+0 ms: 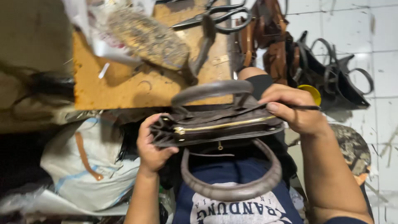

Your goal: Inspecting and adjusting leather handbags at a finishing station to check hardware and straps.

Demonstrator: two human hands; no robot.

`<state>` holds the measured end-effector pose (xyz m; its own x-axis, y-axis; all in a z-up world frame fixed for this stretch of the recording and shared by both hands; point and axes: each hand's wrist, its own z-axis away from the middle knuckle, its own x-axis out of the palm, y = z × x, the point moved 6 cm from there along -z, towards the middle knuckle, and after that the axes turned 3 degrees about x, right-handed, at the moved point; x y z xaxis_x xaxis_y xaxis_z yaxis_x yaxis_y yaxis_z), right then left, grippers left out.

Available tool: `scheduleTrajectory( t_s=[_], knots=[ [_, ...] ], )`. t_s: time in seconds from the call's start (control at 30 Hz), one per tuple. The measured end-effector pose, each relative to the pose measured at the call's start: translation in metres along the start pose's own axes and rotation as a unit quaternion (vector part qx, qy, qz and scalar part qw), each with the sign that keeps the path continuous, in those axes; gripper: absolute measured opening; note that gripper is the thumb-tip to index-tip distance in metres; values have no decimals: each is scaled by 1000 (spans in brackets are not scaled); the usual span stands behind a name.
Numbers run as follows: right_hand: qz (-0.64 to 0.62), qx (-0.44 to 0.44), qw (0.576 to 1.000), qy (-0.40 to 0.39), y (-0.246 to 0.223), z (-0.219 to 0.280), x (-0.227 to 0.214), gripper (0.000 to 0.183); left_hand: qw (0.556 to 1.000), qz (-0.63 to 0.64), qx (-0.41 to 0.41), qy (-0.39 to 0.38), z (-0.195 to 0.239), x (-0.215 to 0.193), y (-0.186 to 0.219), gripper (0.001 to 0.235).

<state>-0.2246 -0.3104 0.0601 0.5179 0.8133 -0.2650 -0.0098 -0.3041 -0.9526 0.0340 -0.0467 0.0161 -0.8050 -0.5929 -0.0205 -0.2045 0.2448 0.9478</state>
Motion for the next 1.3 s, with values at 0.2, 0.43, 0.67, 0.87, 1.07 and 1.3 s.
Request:
scheduleTrajectory(
  t_s=[0.2, 0.43, 0.67, 0.87, 1.07, 1.3],
  knots=[
    [35, -18, 995, 95, 7, 13, 3, 17, 1000, -7, 13, 25, 2, 3, -2, 82],
    [77, -30, 982, 169, 9, 21, 5, 20, 999, -12, 46, 20, -7, 8, 5, 61],
    [-96, 42, 993, 54, 46, 23, -1, 46, 995, 100, -20, 0, -14, 12, -1, 62],
    [-114, 66, 990, -40, 58, 31, -10, 110, 995, 64, -57, 51, -5, 8, -16, 67],
    [-150, 20, 987, -48, 31, 25, -7, 102, 982, 59, -112, 139, -1, 9, -2, 54],
    [-203, 22, 979, -12, 30, 4, 16, 76, 976, 84, -128, 155, 3, 2, -10, 51]
  ],
)
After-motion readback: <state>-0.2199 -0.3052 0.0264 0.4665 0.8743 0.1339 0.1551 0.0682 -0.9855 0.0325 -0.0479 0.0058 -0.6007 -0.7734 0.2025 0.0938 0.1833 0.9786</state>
